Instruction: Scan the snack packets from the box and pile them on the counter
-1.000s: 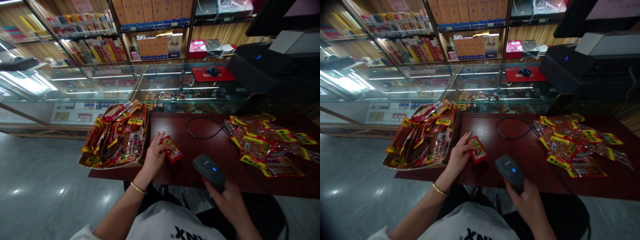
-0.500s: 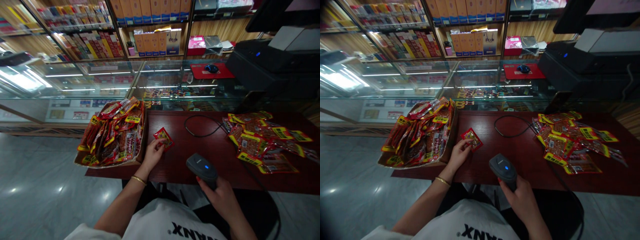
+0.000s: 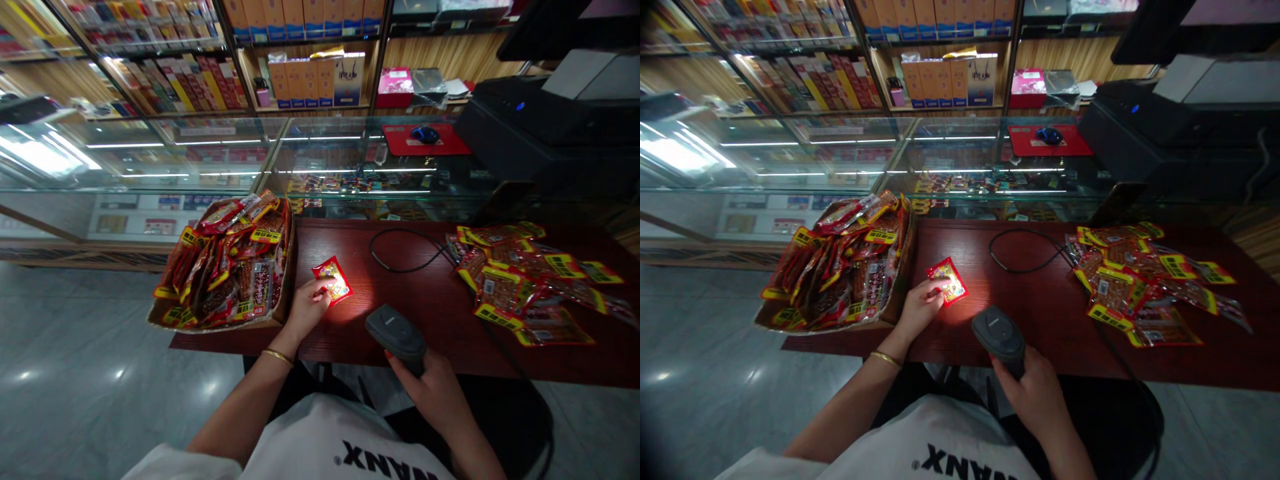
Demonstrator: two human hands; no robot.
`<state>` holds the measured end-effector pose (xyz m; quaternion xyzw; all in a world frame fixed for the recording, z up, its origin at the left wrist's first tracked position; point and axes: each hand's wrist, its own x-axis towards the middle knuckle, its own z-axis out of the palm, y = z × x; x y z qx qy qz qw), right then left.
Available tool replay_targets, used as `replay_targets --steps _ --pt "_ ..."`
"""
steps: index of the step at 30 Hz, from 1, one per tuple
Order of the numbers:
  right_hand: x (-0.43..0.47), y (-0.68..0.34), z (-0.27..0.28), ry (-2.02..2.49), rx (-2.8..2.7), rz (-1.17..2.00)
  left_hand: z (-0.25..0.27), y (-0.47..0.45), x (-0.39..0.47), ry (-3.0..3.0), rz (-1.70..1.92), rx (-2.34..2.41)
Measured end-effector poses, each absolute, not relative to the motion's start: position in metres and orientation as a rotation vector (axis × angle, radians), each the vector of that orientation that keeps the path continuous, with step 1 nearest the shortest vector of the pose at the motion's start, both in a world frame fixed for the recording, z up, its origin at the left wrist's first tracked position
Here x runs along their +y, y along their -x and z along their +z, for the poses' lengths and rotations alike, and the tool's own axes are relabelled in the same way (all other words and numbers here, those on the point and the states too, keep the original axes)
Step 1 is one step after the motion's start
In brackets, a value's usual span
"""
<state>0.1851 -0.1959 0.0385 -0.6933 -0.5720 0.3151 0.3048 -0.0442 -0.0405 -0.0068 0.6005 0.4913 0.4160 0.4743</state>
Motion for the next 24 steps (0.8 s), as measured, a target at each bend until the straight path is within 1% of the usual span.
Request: replay_targets --steps 7,12,14,17,21,24 --pt "-0.197 -0.186 0.035 1.847 -1.507 0.849 -0.003 0.047 -0.039 -1.575 1.013 1.221" --pt "-0.198 -0.188 0.039 1.816 -1.432 0.886 0.011 0.022 -0.034 -1.198 1.044 1.041" --pt "-0.198 -0.191 0.04 1.819 -1.372 0.885 0.019 -0.008 -0.026 -1.117 0.997 0.946" --pt "-0.201 -0.197 0.04 1.863 -1.296 0.848 0.035 -0.079 -0.014 -1.046 0.859 0.81" --pt "-0.206 -0.203 0.039 1.878 -1.266 0.814 0.066 -0.188 0.001 -0.992 0.597 0.643" --pt "-0.206 -0.205 0.041 1.893 -1.251 0.8 0.088 -0.241 0.007 -1.046 0.408 0.596"
